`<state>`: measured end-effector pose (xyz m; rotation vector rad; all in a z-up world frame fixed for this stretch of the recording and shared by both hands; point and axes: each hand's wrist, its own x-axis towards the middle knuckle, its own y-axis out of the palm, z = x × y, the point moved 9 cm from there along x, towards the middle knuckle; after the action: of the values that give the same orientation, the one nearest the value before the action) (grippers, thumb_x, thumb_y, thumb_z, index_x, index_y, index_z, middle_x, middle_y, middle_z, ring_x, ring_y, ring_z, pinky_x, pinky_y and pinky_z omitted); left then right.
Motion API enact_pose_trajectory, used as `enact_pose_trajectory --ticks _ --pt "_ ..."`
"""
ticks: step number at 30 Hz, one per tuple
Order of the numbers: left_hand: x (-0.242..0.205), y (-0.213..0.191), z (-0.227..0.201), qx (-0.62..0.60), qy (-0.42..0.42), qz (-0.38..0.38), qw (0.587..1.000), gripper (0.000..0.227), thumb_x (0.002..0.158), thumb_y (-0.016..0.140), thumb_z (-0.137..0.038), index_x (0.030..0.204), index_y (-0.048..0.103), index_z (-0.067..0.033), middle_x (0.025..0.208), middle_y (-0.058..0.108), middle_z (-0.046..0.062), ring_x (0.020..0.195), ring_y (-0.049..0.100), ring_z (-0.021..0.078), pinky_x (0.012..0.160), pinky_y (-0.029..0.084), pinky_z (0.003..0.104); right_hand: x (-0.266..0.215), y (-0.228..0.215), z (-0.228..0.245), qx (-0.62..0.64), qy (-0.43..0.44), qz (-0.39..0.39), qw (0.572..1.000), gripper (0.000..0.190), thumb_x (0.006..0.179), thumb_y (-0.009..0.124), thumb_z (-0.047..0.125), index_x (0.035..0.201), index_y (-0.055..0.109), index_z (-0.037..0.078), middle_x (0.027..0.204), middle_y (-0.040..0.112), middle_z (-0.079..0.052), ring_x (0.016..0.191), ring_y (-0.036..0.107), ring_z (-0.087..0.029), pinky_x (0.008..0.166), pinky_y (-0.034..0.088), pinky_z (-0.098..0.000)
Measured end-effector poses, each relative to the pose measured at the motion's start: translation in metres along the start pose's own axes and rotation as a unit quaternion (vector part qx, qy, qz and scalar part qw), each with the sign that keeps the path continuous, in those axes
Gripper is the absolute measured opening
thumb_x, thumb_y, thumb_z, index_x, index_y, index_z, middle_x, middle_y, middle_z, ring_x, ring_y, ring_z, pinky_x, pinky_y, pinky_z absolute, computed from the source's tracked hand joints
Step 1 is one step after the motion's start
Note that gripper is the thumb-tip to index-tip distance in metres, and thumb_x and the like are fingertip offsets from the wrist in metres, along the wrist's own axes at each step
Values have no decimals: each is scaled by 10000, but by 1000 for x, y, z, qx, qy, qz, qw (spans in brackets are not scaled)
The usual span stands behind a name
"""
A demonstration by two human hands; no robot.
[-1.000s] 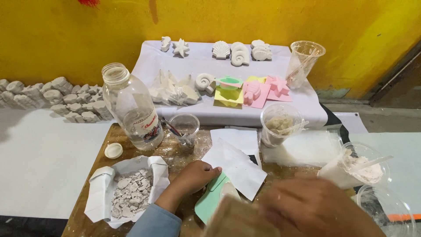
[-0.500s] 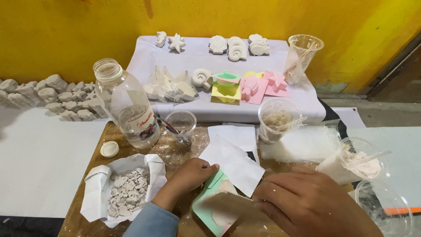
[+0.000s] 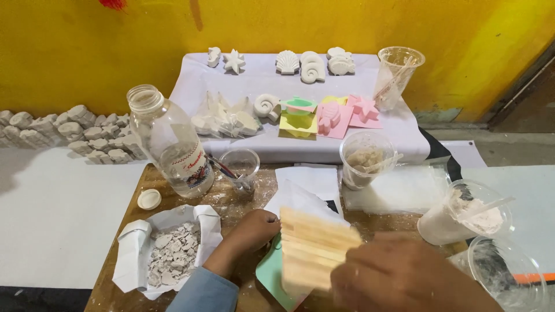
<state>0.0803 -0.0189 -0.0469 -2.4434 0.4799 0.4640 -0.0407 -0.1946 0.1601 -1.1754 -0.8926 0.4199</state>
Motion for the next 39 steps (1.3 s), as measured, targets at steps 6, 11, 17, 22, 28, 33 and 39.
enact_pose_trajectory --ticks 6,11,17,22,28,33,39 --pt "-11 -1 -10 49 -2 -1 999 501 1002 614 -408 685 656 -21 657 634 67 587 560 159 608 502 306 11 -13 10 48 21 19 998 96 752 762 215 754 672 249 737 720 119 563 622 -102 547 508 -275" --pt "-4 -2 -4 42 -5 -3 999 478 1007 629 -404 687 671 -52 627 624 50 538 562 139 551 487 278 12 -10 27 57 -58 38 996 150 875 772 324 884 712 187 868 791 53 688 741 -125 606 584 -297" --pt "-1 0 -2 57 0 3 998 496 1009 615 -420 695 670 -41 653 640 62 560 581 158 577 507 301 -33 38 14 131 -121 88 980 176 984 675 268 1010 698 95 892 727 -26 716 680 -182 648 550 -340" --pt "-4 0 -2 -18 -9 1 1000 452 1003 658 -346 697 675 -14 640 617 66 558 543 151 574 482 303 -30 43 -6 127 -43 117 984 169 942 654 266 1040 704 139 959 776 4 816 706 -188 790 520 -374" --pt "-2 5 4 -116 19 -2 993 424 982 686 -265 645 617 -17 608 568 64 533 498 147 532 437 310 6 1 26 87 -69 61 992 76 876 723 232 914 686 177 772 688 49 625 670 -143 577 531 -311" --pt "-3 -1 -1 36 1 -8 999 471 997 636 -394 700 687 -32 642 638 64 556 570 154 585 505 292 5 -3 31 115 -96 68 986 147 920 743 296 938 672 168 914 727 6 744 713 -168 646 572 -317" --pt "-7 1 -2 15 12 0 1000 479 993 631 -391 695 660 -17 638 623 66 552 562 160 564 501 302 -7 8 38 116 -186 89 972 146 920 703 169 1043 696 90 1010 741 -38 766 715 -203 646 590 -343"
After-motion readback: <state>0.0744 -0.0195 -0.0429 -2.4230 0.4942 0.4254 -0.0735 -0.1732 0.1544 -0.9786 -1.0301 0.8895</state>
